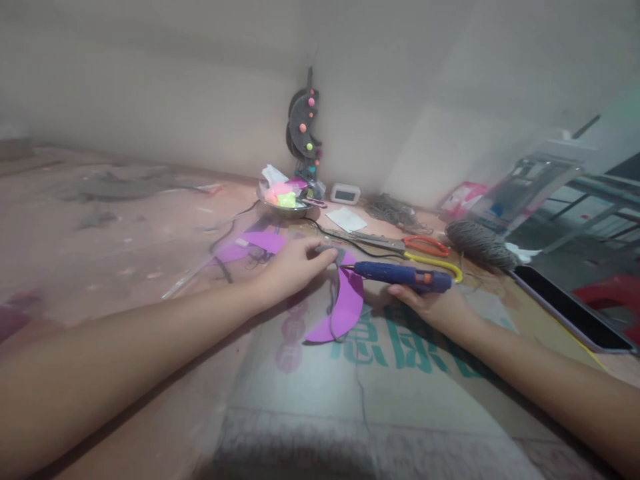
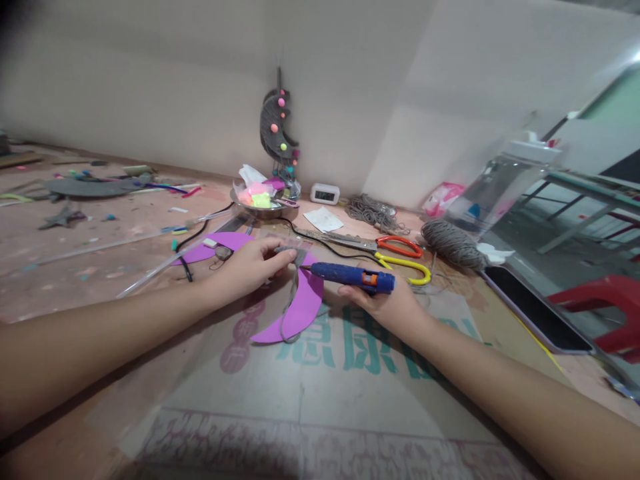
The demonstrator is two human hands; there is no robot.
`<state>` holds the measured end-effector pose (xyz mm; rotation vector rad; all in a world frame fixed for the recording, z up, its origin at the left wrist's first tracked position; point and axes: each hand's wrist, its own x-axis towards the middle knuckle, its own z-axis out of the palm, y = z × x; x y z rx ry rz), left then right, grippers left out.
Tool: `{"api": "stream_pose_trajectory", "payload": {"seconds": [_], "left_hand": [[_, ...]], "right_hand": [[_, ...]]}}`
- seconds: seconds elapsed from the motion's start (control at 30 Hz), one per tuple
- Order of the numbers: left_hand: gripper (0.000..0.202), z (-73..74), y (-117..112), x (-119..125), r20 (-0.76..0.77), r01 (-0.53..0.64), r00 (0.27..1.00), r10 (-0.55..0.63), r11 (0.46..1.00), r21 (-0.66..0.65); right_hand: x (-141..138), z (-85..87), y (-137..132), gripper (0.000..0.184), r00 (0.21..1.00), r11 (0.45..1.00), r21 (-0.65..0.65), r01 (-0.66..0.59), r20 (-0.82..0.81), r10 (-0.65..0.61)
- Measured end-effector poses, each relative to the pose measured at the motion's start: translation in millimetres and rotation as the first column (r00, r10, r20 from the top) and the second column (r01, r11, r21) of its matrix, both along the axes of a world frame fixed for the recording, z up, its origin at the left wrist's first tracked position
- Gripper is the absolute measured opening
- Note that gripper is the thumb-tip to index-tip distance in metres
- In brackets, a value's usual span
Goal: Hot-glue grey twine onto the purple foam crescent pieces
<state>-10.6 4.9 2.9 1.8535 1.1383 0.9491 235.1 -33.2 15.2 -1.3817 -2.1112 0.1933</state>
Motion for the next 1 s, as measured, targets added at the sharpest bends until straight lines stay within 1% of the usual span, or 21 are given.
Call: {"api": "stream_pose_trajectory", "payload": {"seconds": [0.1, 0.3, 0.47, 0.63, 0.87, 1.0], "left_hand": [[0.033, -0.2, 0.6, 0.1, 0.012, 0.014, 1.0, -0.014, 1.0, -0.021], [0.034, -0.7, 1.1, 0.1, 0.013, 0.008, 1.0, -0.007, 1.0, -0.021], [0.034, -0.5, 1.2, -0.4, 0.02, 0.018, 1.0, -0.017, 0.999, -0.044], [0.034, 0.7, 1.0, -0.9, 0.012, 0.027, 1.0, -0.027, 0.998, -0.059], [0.035, 2.9, -0.7, -1.0, 0.008, 0.042, 0.999, -0.042, 0.997, -0.067], [0.034, 2.6, -0.4, -0.6, 0.008, 0.052, 0.999, -0.052, 0.997, -0.058]], "right_hand": [[0.2, 0.2, 0.3, 0.019, 1.0, 1.0, 0.002, 0.001, -0.019, -0.001], [-0.2, 1.2, 0.4, 0.018, 0.998, 0.999, -0.041, 0.007, -0.061, -0.009], [-4.0, 5.9, -0.2, 0.017, 0.988, 0.996, -0.085, 0.011, -0.152, -0.024], [-6.0, 8.4, 0.0, 0.022, 0.978, 0.997, -0.081, 0.018, -0.204, -0.034], [-4.5, 5.8, 0.8, 0.02, 0.977, 0.998, -0.043, 0.044, -0.205, -0.052], [-5.0, 5.7, 1.0, 0.024, 0.98, 0.998, -0.029, 0.062, -0.186, -0.066]]}}
